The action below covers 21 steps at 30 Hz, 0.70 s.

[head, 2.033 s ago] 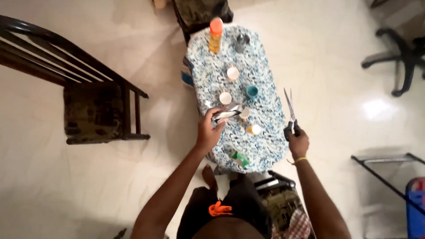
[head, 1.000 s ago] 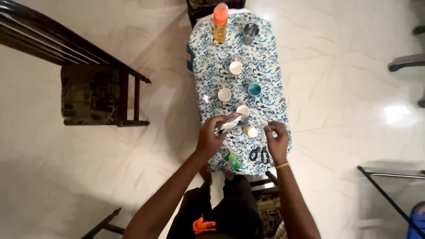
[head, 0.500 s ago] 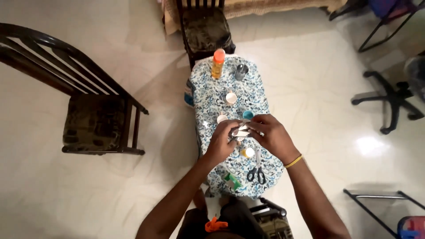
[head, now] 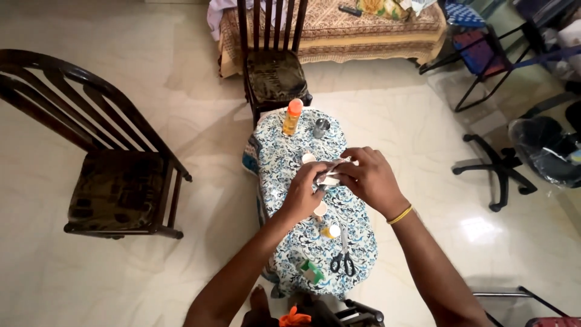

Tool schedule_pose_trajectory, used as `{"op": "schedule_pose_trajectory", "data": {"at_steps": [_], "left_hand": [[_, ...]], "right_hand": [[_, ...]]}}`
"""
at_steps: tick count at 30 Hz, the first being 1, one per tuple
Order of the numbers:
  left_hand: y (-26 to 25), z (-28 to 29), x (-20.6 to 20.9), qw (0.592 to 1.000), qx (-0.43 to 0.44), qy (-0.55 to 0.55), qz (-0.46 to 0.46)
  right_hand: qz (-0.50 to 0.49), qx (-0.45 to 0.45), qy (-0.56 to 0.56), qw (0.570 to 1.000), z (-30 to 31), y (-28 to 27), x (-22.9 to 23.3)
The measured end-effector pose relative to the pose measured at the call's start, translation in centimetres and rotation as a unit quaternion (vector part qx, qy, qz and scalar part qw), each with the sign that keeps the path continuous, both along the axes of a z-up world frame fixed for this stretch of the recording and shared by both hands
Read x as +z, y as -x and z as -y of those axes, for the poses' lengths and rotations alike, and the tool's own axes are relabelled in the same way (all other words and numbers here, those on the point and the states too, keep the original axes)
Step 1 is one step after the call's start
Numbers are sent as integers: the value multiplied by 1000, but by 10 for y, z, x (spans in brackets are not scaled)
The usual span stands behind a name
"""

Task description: Recorder gathers tea and vitamin supplements and brings them to a table to prepare.

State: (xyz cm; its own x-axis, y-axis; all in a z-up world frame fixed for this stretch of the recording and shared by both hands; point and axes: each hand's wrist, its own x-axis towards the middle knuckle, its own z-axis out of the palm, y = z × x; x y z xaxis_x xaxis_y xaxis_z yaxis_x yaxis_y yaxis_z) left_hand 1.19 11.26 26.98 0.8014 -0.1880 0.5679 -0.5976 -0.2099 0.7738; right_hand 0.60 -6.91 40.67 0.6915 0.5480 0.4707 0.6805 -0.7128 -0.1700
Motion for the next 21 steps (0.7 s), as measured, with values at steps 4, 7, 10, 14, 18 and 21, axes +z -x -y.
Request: {"op": "schedule_pose_trajectory", "data": {"at_steps": [4, 7, 10, 14, 18, 21], "left_hand": [[-7, 1, -4, 998, -1, 34, -50], [-5, -1, 7, 998, 5, 52, -28], [-6, 0, 5, 998, 4, 51, -40], [-5, 3, 7, 995, -5, 78, -59], [-3, 2, 8, 994, -6, 70, -82], [-1, 3, 6, 992, -10, 78, -98]], "right_hand": [[-73, -24, -148, 986, 2, -4, -7], [-165, -49, -291, 941, 14, -12, -23], [-271, -81, -413, 866, 28, -19, -38], [-305, -101, -479, 817, 34, -15, -38], [-314, -90, -531, 782, 37, -11, -42], [-332, -74, -582, 738, 41, -9, -47]]}}
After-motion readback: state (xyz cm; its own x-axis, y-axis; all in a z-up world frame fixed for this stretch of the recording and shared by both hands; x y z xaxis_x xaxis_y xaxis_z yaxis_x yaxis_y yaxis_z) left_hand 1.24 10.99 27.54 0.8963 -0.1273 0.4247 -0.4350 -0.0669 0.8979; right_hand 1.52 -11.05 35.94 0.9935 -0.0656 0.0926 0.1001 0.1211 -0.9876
